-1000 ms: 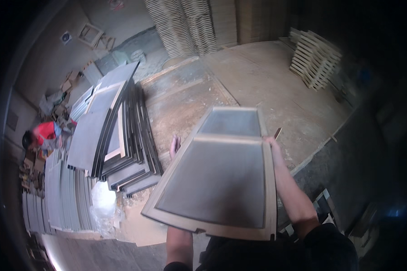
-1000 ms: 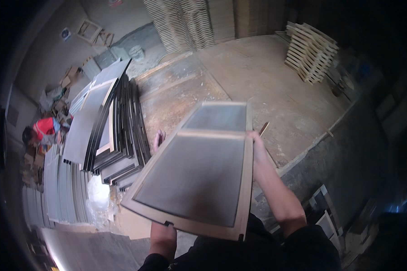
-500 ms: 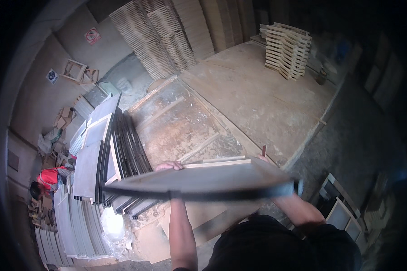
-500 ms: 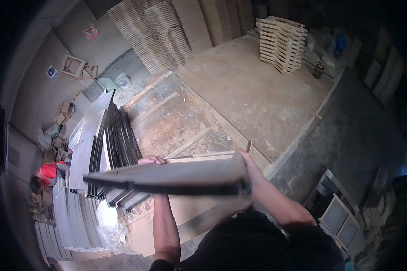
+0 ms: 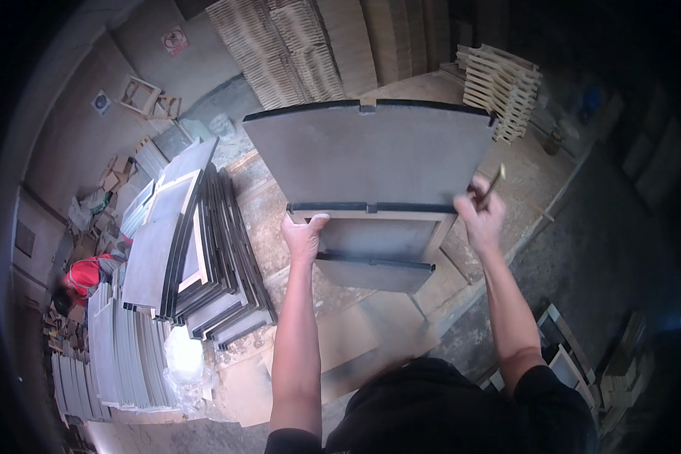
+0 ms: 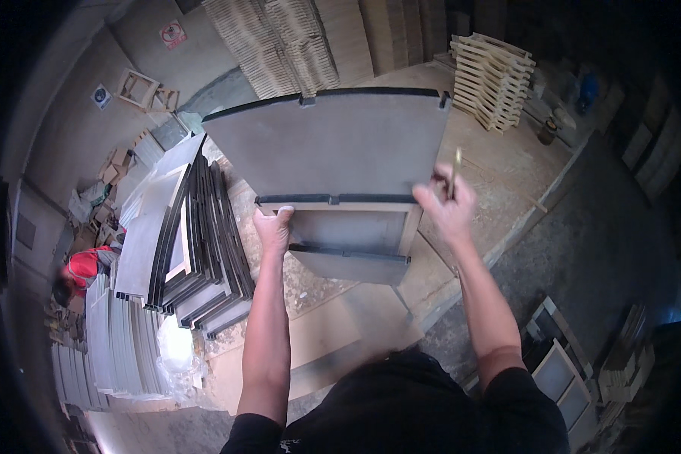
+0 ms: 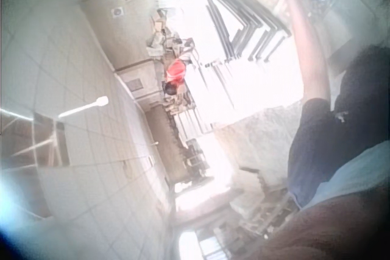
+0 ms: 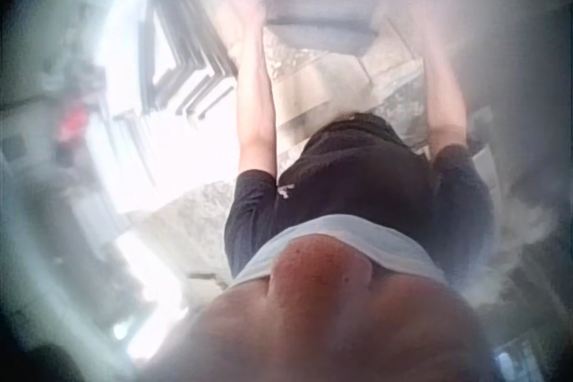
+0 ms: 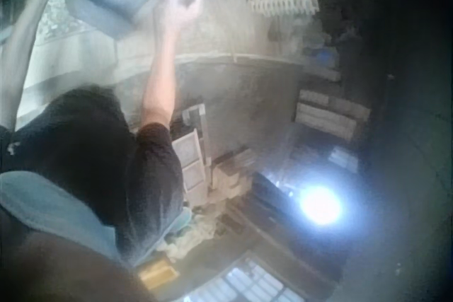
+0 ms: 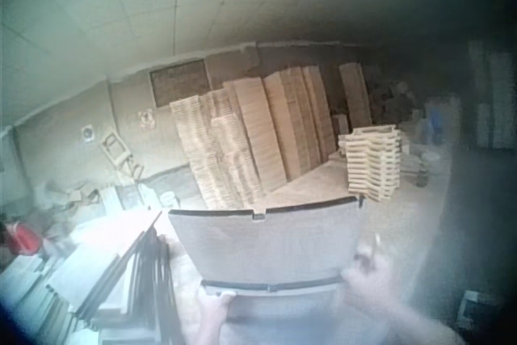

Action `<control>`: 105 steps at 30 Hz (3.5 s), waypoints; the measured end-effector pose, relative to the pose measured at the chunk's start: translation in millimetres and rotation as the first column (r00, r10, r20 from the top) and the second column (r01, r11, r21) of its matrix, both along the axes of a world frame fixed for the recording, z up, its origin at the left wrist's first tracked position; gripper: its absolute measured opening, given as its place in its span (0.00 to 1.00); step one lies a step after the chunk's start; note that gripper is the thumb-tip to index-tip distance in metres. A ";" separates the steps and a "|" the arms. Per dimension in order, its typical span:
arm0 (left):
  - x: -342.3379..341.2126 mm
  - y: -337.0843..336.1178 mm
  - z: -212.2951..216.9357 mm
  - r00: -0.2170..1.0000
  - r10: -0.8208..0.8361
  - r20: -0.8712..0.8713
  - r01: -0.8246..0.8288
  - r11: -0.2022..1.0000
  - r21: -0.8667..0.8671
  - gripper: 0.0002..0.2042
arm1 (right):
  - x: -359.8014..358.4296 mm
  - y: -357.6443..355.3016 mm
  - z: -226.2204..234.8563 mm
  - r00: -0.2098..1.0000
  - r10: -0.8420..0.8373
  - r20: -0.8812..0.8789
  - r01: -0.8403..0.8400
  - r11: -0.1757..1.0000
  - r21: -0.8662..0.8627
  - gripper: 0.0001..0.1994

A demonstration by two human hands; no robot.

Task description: The person repeatedly picks up rectangular window frames, places them on a workbench, and uses a small hammer to tap the frame edges. They then carry the frames to a nearby stack and place them on top of other frames. The process is repeated multiple times in a workshop setting.

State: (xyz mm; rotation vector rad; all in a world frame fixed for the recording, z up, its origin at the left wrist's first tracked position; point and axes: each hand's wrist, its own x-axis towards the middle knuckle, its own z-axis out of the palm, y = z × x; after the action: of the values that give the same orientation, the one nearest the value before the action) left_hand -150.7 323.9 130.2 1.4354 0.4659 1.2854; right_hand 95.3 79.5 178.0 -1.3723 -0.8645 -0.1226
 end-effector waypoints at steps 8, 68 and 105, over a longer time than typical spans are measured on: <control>4.9 3.9 0.0 0.989 0.029 -0.142 -0.031 0.999 -0.014 0.34 | 18.4 53.3 19.3 0.908 0.382 -0.174 -0.356 0.920 0.162 0.18; -77.9 -203.7 -77.3 0.719 0.257 -0.646 0.034 0.915 0.402 0.60 | -84.7 17.0 41.3 0.852 0.497 -0.166 -0.455 0.858 0.237 0.14; -76.8 -228.8 -69.3 0.858 0.215 -0.466 0.305 0.517 0.800 0.13 | 98.9 -50.3 -40.0 0.746 -0.637 0.194 0.617 0.771 0.159 0.16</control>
State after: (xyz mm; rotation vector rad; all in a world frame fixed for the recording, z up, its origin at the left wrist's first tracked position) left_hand -227.5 95.0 60.8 2.6902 0.0754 1.0847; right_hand 194.2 29.3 138.0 -1.5429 -0.5426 -0.8592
